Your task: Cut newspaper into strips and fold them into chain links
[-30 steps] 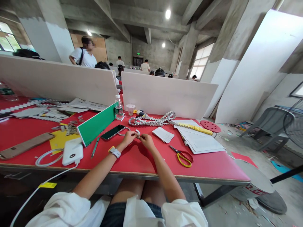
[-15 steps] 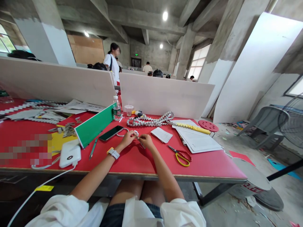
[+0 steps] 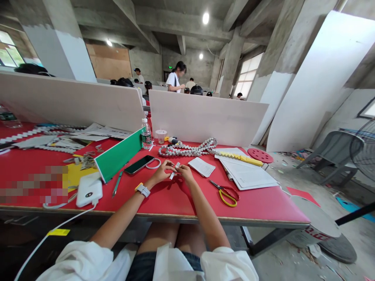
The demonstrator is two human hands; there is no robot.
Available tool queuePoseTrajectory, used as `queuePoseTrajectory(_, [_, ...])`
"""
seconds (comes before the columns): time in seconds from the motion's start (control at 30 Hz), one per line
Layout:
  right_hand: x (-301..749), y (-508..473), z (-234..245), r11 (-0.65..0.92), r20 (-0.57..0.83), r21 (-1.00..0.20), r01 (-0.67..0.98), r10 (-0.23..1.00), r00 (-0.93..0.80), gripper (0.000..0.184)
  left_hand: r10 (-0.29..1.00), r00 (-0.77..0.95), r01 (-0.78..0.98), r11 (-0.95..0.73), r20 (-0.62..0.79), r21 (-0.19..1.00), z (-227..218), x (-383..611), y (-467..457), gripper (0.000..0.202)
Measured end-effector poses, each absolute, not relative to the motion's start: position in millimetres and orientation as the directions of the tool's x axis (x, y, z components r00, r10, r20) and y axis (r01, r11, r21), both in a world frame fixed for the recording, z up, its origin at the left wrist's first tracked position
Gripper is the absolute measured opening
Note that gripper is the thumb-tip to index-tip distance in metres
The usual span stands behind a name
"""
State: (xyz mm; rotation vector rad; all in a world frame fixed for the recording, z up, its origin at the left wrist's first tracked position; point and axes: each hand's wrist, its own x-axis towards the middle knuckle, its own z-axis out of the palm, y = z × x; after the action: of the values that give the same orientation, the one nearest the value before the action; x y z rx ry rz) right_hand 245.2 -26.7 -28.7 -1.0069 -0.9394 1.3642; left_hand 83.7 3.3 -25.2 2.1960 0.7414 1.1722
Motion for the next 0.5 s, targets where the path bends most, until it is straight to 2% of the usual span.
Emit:
queuePoseTrajectory(0.07, [244.1,-28.0,-27.7,-0.072,-0.076,-0.941,-0.332,0.997,-0.001,0.021,0.669,0.484,0.173,-0.705,0.564,0.688,-25.5,83.8,3.8,0.008])
queuePoseTrajectory(0.2, [243.2,-29.5,-24.2,-0.084,-0.099,-0.934,-0.348,0.995,0.023,0.017,0.663,0.515,0.107,-0.678,0.543,0.727,-23.9,80.8,4.7,0.015])
queuePoseTrajectory(0.5, [245.2,-30.9,-20.2,-0.039,-0.061,-0.931,-0.363,0.997,0.050,0.020,0.669,0.560,0.135,-0.656,0.489,0.743,-30.2,82.3,6.8,0.024])
